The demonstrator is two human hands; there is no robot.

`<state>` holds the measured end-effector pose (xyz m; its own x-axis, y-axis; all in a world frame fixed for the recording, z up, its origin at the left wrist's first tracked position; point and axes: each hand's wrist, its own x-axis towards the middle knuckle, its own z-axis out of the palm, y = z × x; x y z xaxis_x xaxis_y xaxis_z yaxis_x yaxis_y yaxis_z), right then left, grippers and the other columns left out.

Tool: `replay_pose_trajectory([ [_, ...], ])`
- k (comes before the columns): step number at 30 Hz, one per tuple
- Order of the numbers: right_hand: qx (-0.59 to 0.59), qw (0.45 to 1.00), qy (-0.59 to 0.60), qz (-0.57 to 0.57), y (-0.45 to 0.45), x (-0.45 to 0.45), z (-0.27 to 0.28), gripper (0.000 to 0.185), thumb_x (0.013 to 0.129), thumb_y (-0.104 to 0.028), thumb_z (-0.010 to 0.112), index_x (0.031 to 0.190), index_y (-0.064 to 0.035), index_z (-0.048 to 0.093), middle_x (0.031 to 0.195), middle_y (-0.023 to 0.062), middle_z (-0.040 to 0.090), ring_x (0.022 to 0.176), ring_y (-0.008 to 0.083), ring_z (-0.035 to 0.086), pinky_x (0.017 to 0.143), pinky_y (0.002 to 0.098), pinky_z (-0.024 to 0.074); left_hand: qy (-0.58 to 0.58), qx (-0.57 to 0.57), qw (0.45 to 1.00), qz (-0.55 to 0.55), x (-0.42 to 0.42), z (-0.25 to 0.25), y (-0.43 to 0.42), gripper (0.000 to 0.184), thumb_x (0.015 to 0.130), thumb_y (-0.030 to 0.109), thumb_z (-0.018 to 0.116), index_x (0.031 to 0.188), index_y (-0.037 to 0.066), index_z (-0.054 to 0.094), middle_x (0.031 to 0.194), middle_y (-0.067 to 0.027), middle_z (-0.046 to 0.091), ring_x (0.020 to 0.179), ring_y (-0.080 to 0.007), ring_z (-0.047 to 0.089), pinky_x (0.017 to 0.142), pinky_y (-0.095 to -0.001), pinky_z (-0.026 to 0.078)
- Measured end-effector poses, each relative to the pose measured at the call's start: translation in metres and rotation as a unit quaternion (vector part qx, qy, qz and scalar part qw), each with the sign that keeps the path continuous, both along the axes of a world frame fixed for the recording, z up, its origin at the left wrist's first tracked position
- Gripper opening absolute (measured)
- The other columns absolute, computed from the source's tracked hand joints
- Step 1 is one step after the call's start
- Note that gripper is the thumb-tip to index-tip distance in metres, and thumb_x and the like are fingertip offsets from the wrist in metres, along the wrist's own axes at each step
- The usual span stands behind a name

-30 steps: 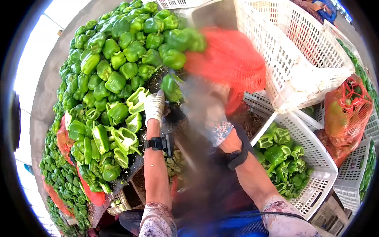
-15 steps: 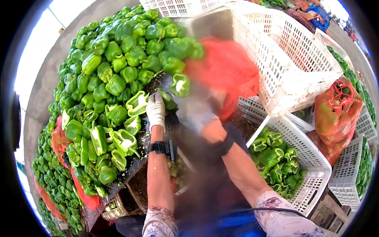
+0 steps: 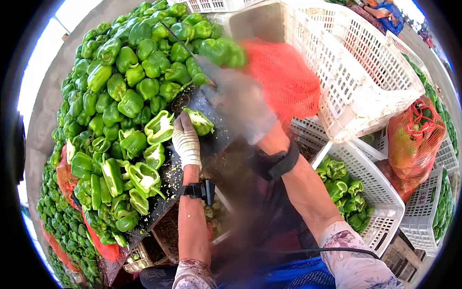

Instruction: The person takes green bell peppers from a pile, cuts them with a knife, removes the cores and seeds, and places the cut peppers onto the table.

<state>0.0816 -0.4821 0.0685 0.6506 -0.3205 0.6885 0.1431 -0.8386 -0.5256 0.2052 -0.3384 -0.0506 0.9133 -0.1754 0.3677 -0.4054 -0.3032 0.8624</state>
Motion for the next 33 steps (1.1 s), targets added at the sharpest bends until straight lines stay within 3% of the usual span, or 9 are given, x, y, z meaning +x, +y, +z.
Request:
replay_pose_trajectory([
  [2,-0.034,0.995,-0.089,0.012,-0.005,0.022,-0.014,0.052,0.087,-0.018,0.061,0.137,-0.0093,0.049,0.081,0.0197,0.063,0.074,0.0341,0.064,0.067,0.0423,0.0515,-0.008,-0.005,1.000,0.002,0.003,-0.004,0.000,0.046,0.099,0.041,0.050,0.115,-0.001,0.062,0.101,-0.0160,0.066,0.089,-0.0237,0.058,0.087,-0.0332,0.046],
  [8,-0.005,0.970,0.232,-0.073,0.005,0.084,-0.056,0.039,0.089,-0.031,0.056,0.118,-0.0052,0.059,0.091,0.0203,0.068,0.079,0.0329,0.068,0.068,0.0417,0.0528,0.029,-0.001,0.999,0.019,-0.010,0.009,0.000,0.050,0.097,0.045,0.050,0.116,0.000,0.061,0.102,-0.0190,0.066,0.089,-0.0278,0.060,0.087,-0.0353,0.046],
  [11,-0.071,0.971,0.215,-0.075,-0.004,0.098,-0.066,0.045,0.089,-0.037,0.056,0.121,-0.0061,0.055,0.092,0.0216,0.068,0.081,0.0357,0.067,0.071,0.0436,0.0535,0.059,-0.001,0.998,0.014,-0.011,0.017,0.004,0.054,0.096,0.049,0.049,0.117,0.001,0.061,0.101,-0.0195,0.067,0.089,-0.0287,0.061,0.086,-0.0361,0.046],
  [14,-0.182,0.967,0.167,-0.057,-0.017,0.113,-0.085,0.015,0.083,-0.020,0.058,0.082,-0.0087,0.069,0.076,0.0118,0.069,0.070,0.0262,0.069,0.060,0.0399,0.0534,0.038,0.007,0.999,0.024,0.002,0.002,0.003,0.054,0.095,0.046,0.053,0.122,-0.001,0.057,0.104,-0.0201,0.066,0.091,-0.0286,0.060,0.087,-0.0366,0.046],
  [17,-0.152,0.951,0.234,-0.136,0.020,0.072,-0.065,0.015,0.083,-0.019,0.057,0.088,-0.0078,0.067,0.081,0.0132,0.070,0.075,0.0272,0.069,0.064,0.0404,0.0538,0.029,-0.051,0.997,0.043,-0.017,0.012,0.005,0.056,0.094,0.039,0.058,0.128,-0.006,0.051,0.116,-0.0229,0.061,0.101,-0.0308,0.059,0.093,-0.0374,0.044],
  [20,-0.143,0.962,0.233,-0.007,0.024,0.035,-0.061,0.019,0.084,-0.020,0.056,0.095,-0.0072,0.065,0.085,0.0145,0.069,0.080,0.0292,0.069,0.067,0.0417,0.0538,-0.002,-0.039,0.997,0.067,-0.042,0.026,0.002,0.057,0.093,0.035,0.059,0.134,-0.004,0.047,0.132,-0.0263,0.050,0.123,-0.0356,0.048,0.106,-0.0389,0.036],
  [30,-0.167,0.923,0.344,0.043,0.033,0.111,-0.078,0.026,0.086,-0.021,0.054,0.100,-0.0065,0.069,0.095,0.0175,0.070,0.088,0.0319,0.069,0.077,0.0429,0.0538,0.030,-0.027,0.999,-0.014,0.016,0.020,0.011,0.075,0.085,0.034,0.068,0.143,-0.001,0.035,0.142,-0.0227,0.040,0.129,-0.0338,0.042,0.108,-0.0376,0.034],
  [32,-0.152,0.922,0.350,0.058,0.027,0.115,-0.078,0.027,0.086,-0.022,0.053,0.100,-0.0068,0.070,0.097,0.0176,0.070,0.089,0.0319,0.069,0.079,0.0425,0.0539,0.146,-0.171,0.973,-0.055,0.008,0.041,0.012,0.080,0.081,0.032,0.072,0.144,0.000,0.034,0.143,-0.0225,0.040,0.129,-0.0335,0.042,0.107,-0.0375,0.034],
  [33,-0.147,0.923,0.350,0.064,0.022,0.115,-0.076,0.027,0.086,-0.022,0.053,0.100,-0.0069,0.071,0.098,0.0177,0.070,0.090,0.0319,0.069,0.080,0.0424,0.0539,0.033,-0.068,0.997,-0.024,0.036,0.021,0.011,0.081,0.079,0.029,0.074,0.144,0.001,0.034,0.143,-0.0230,0.039,0.129,-0.0342,0.042,0.108,-0.0371,0.033],
])
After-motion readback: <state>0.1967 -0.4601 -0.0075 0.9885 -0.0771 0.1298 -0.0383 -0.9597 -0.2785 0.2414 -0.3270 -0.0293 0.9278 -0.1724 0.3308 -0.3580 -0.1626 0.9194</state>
